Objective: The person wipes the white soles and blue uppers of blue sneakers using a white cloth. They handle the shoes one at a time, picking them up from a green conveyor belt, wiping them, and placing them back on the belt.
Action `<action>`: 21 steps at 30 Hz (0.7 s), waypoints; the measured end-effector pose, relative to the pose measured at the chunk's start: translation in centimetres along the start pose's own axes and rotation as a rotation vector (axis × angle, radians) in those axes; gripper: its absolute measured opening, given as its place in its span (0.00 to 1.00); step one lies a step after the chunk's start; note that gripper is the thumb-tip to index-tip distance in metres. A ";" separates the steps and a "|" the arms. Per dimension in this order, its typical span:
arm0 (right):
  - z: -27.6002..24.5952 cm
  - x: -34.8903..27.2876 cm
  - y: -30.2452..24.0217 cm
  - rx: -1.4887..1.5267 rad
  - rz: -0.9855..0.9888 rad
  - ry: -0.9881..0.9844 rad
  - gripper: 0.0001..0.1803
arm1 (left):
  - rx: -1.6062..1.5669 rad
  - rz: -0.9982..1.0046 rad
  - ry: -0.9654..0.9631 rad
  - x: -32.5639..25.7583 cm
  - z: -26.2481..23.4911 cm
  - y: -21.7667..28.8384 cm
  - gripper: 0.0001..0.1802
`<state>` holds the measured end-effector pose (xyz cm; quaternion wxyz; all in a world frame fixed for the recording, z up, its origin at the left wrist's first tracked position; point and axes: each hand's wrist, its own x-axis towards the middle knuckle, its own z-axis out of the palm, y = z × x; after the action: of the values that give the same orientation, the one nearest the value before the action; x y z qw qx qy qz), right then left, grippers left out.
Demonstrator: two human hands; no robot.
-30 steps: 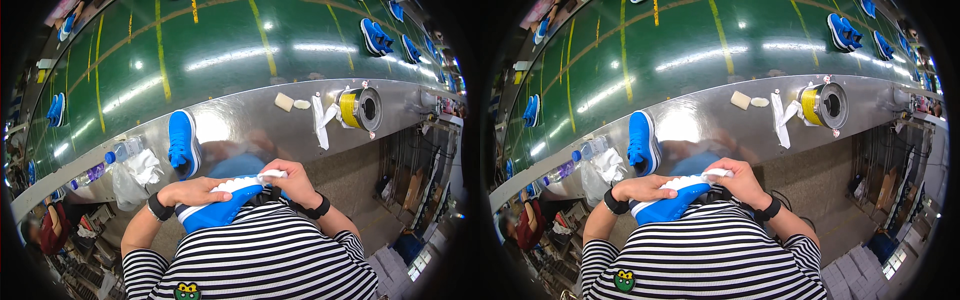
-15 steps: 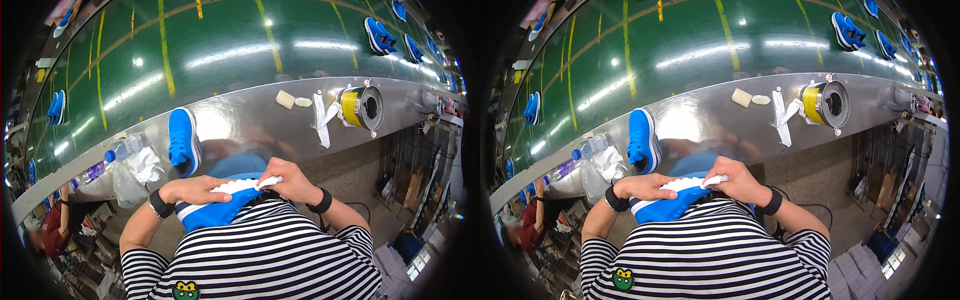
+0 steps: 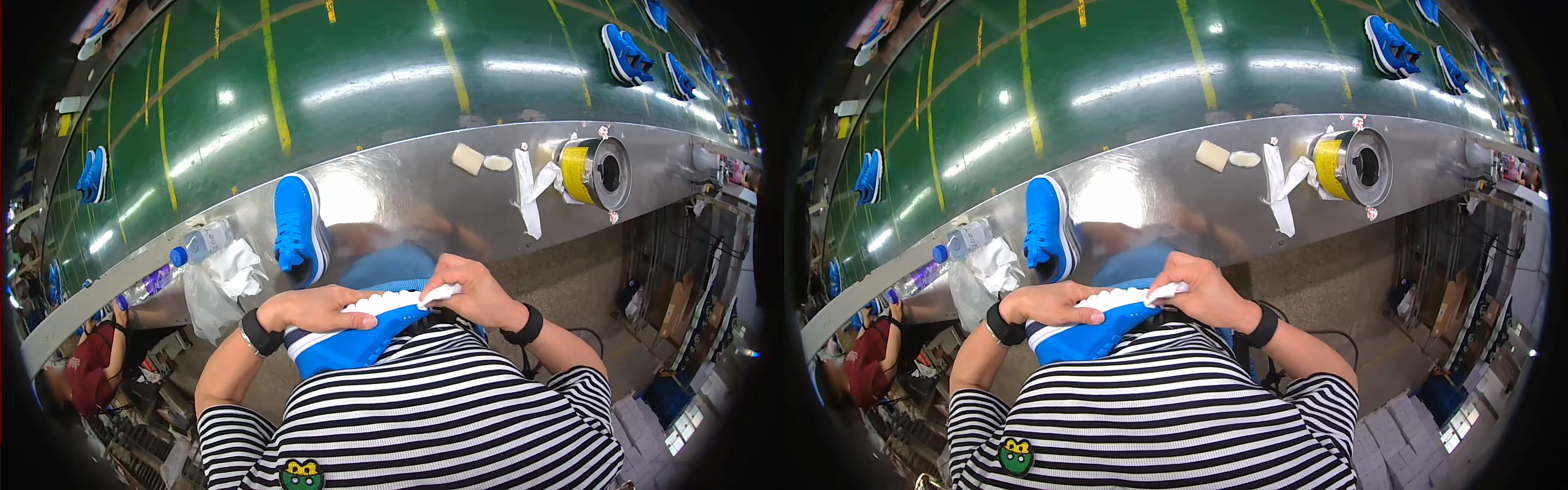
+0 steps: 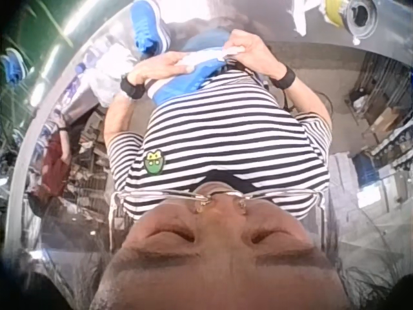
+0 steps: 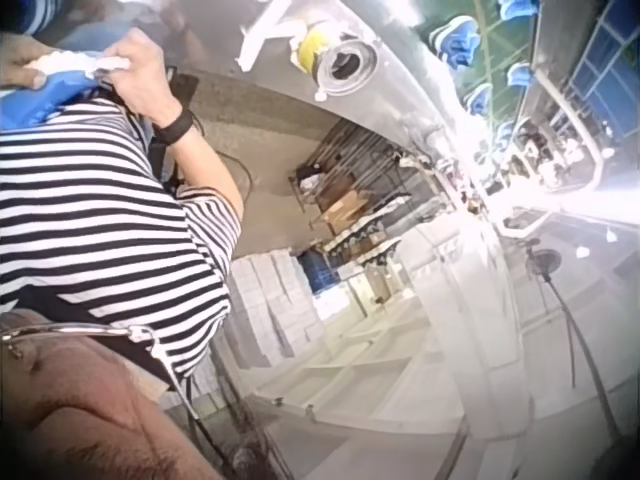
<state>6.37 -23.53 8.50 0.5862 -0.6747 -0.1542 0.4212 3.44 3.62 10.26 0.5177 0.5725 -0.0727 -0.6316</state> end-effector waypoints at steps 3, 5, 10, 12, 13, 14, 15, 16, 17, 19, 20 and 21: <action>1.1 1.8 -1.7 -0.011 -0.079 -0.045 0.09 | 0.039 -0.008 -0.020 0.3 0.0 0.6 0.34; 0.7 1.4 -1.0 -0.057 -0.102 -0.017 0.09 | 0.046 -0.001 -0.008 0.4 0.2 0.0 0.33; -0.9 -2.4 2.2 -0.152 0.089 0.078 0.07 | -0.033 0.112 0.060 -0.4 0.8 -0.5 0.34; -1.1 -2.1 1.3 0.154 0.182 0.245 0.05 | -0.022 0.160 0.074 0.2 1.0 -1.2 0.34; -1.1 -1.9 0.2 0.307 0.226 0.331 0.05 | -0.024 0.157 0.081 0.2 1.0 -1.1 0.34; -1.0 -1.5 -0.8 0.233 0.175 0.271 0.05 | -0.026 0.154 0.088 0.3 1.1 -1.0 0.34; -0.7 -1.2 -2.0 0.160 0.128 0.215 0.06 | -0.028 0.150 0.089 0.4 1.2 -0.9 0.34; -0.1 -0.9 -2.6 0.088 0.080 0.161 0.06 | -0.019 0.134 0.075 0.5 1.1 -0.6 0.34; 0.9 -0.5 -2.7 0.017 0.061 0.132 0.07 | -0.010 0.117 0.062 0.6 1.1 -0.3 0.34; 1.2 -0.3 -2.5 0.162 0.175 0.074 0.08 | 0.011 0.083 0.057 0.6 1.2 0.0 0.34; 1.2 -0.5 -2.2 0.153 0.185 0.054 0.08 | 0.026 0.069 0.062 0.7 1.5 -0.2 0.34; 1.2 -0.8 -1.9 0.142 0.190 0.065 0.08 | 0.036 0.055 0.068 0.7 1.7 -0.3 0.33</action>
<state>5.55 -22.76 10.59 0.5945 -0.6564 -0.0403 0.4628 2.01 2.37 10.22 0.5266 0.6007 -0.0820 -0.5959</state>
